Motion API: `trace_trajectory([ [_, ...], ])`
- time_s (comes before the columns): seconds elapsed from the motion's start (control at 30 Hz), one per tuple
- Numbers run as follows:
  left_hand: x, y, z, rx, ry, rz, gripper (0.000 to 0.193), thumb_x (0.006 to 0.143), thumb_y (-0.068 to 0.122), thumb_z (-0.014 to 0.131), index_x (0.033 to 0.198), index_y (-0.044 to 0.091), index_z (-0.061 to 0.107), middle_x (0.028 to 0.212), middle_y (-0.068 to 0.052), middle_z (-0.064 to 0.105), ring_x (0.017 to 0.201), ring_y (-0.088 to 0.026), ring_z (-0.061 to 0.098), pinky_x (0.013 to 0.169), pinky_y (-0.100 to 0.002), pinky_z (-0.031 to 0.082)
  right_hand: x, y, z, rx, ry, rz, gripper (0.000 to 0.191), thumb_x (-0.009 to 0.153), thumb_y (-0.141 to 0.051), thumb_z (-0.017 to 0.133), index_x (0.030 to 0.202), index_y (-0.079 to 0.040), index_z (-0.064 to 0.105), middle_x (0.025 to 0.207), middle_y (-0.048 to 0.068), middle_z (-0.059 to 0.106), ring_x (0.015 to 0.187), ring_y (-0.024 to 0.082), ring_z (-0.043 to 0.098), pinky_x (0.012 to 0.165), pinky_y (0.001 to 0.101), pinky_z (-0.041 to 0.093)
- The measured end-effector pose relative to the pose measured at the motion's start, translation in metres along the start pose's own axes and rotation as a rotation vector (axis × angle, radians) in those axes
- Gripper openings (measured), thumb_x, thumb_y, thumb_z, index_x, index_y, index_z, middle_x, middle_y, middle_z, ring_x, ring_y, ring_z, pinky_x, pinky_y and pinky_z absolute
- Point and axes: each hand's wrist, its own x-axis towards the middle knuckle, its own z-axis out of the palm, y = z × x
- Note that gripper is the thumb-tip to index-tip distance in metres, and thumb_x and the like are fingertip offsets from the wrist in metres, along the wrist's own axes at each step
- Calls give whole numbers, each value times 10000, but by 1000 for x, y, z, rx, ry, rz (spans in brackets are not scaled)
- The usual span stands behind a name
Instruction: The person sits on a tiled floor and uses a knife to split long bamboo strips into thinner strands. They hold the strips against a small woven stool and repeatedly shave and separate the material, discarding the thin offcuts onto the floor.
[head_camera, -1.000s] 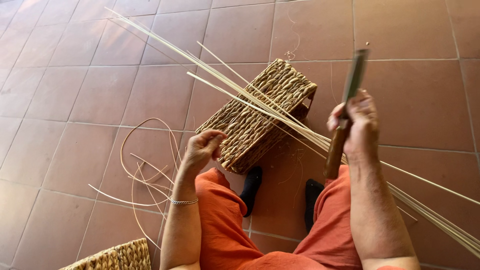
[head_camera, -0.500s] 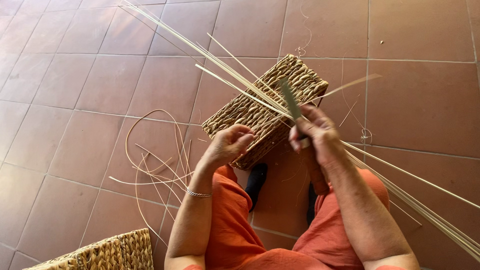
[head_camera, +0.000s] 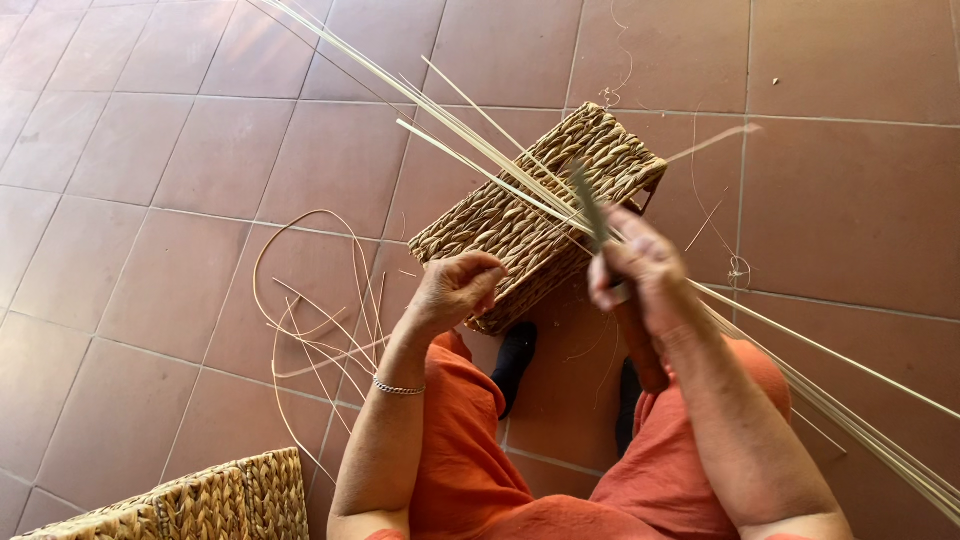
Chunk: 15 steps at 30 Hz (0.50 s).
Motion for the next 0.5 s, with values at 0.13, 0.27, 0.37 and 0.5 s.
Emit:
trace_trajectory([
  [0.13,5,15,21,-18,-47,11,159,998,137,669,1122,74,745,690,10,694,597,-40,632,522,-225,553,-1,16,30,44,-213,159,507,1004,-174,563,1464,-8,429,707,66,695,528,124,618,458,237,511],
  [0.27,2,24,31,-70,-78,-27,184,1011,130,669,1172,81,742,667,1,646,581,-43,579,514,-226,500,-2,25,36,26,-169,150,327,1026,-150,574,1298,14,498,708,89,685,524,127,615,463,215,482],
  [0.37,3,26,32,-26,-75,-16,184,995,127,678,1163,89,744,667,3,657,583,-41,591,517,-224,511,-2,26,29,34,-146,140,262,1032,-157,560,1237,-1,514,709,100,681,528,129,612,459,221,491],
  [0.5,4,25,28,-6,-75,10,130,992,123,687,1084,71,764,686,8,690,608,-37,632,544,-213,558,-3,24,15,71,-97,122,232,1041,-150,551,1216,-2,515,721,108,680,540,140,610,480,233,502],
])
